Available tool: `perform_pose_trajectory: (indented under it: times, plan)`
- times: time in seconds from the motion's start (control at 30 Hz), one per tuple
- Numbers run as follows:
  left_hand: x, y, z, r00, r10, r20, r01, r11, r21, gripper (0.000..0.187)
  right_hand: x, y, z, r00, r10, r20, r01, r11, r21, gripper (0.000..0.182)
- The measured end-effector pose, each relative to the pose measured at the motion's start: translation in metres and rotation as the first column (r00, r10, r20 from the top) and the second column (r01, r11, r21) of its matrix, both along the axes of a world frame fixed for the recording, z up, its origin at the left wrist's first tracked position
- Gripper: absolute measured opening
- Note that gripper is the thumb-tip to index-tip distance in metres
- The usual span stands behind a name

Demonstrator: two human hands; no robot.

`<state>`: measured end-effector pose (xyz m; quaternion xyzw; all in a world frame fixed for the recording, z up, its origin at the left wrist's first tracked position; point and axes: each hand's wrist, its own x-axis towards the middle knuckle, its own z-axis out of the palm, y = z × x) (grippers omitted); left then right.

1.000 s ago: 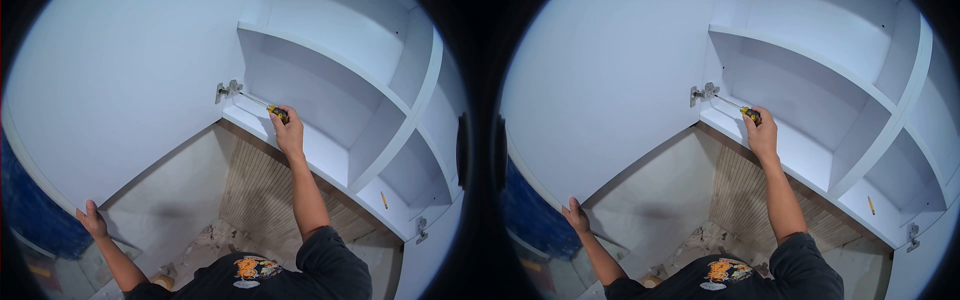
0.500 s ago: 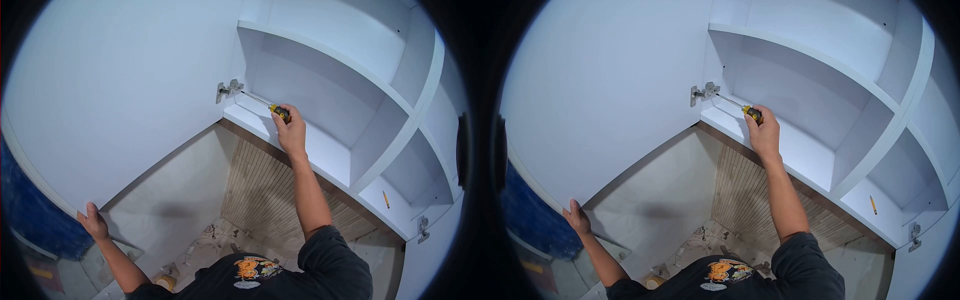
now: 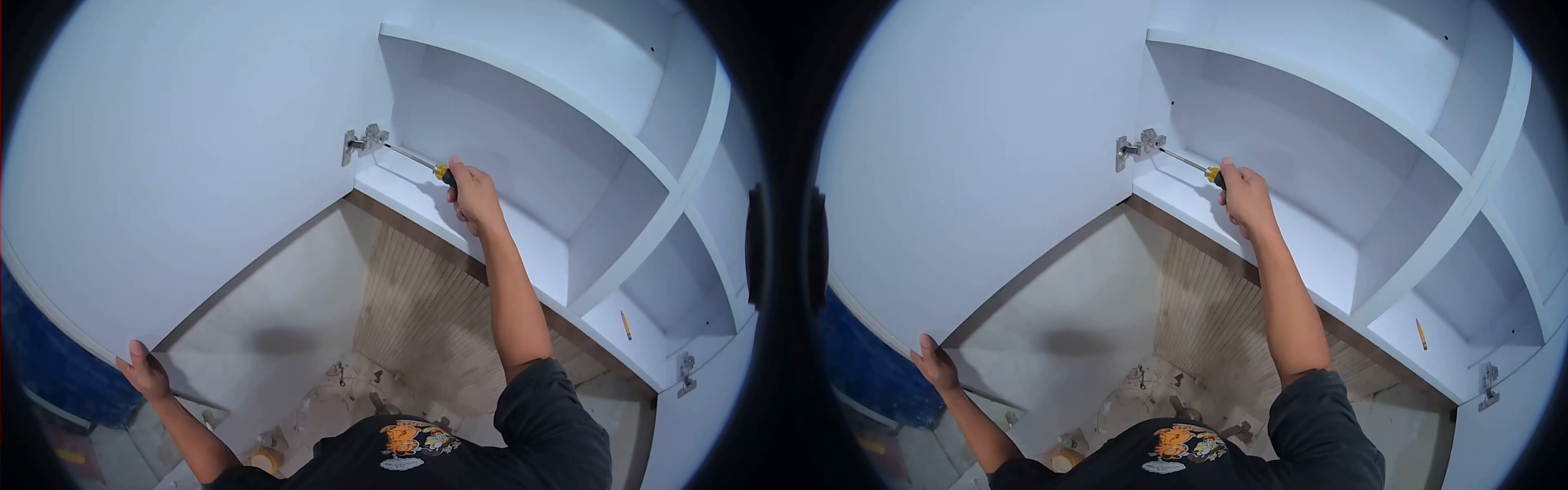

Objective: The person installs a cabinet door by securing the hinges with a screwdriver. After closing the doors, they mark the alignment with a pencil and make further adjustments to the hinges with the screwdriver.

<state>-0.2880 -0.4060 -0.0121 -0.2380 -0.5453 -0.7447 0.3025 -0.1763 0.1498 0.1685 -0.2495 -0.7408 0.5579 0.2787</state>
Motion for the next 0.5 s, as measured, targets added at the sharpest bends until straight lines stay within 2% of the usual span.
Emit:
perform_pose_trajectory:
  times: [0.07, 0.1, 0.17, 0.23, 0.27, 0.37, 0.4, 0.43, 0.47, 0.5]
  plan:
    - [0.000, 0.000, -0.001, 1.000, 0.003, -0.006, -0.003, 1.000, -0.003, 0.044, -0.002, -0.003, -0.007, 0.997, 0.014, -0.072, -0.008, 0.996, 0.084, 0.041]
    - [0.000, 0.000, 0.001, 1.000, 0.011, -0.008, -0.011, 1.000, -0.009, 0.044, -0.003, -0.003, -0.015, 0.984, 0.023, -0.177, 0.029, 0.957, 0.290, 0.040]
    - [0.001, 0.005, 0.005, 0.999, 0.042, -0.014, -0.042, 0.999, 0.009, 0.041, -0.002, -0.004, -0.029, 0.927, 0.101, -0.360, 0.165, 0.754, 0.636, 0.040]
    - [0.016, 0.028, 0.027, 0.996, 0.092, -0.020, -0.091, 0.994, 0.066, 0.035, 0.003, -0.006, -0.021, 0.966, 0.047, -0.255, 0.139, 0.735, 0.664, 0.039]
    - [0.011, 0.022, 0.021, 0.997, 0.076, -0.020, -0.075, 0.995, 0.059, 0.035, 0.005, -0.008, -0.019, 0.980, 0.020, -0.200, 0.123, 0.726, 0.677, 0.039]
    - [0.001, 0.005, 0.001, 0.999, 0.045, 0.002, -0.045, 0.998, 0.050, 0.034, -0.007, 0.006, -0.022, 0.987, 0.019, -0.159, 0.066, 0.859, 0.509, 0.034]
    - [0.001, 0.006, 0.003, 0.999, 0.038, 0.021, -0.039, 0.998, 0.051, 0.034, -0.005, 0.002, -0.014, 0.991, 0.028, -0.129, 0.012, 0.955, 0.298, 0.032]
    - [0.002, 0.007, 0.005, 0.999, 0.030, 0.039, -0.032, 0.998, 0.051, 0.034, -0.001, -0.005, -0.001, 0.994, 0.044, -0.100, -0.037, 0.997, 0.067, 0.029]
    - [0.004, 0.010, 0.008, 0.999, 0.037, 0.036, -0.039, 0.997, 0.062, 0.033, 0.002, -0.009, 0.007, 0.995, 0.066, -0.078, -0.078, 0.982, -0.169, 0.027]
    - [0.006, 0.014, 0.013, 0.999, 0.043, 0.031, -0.045, 0.996, 0.072, 0.032, 0.000, -0.005, 0.009, 0.990, 0.104, -0.094, -0.127, 0.950, -0.287, 0.026]
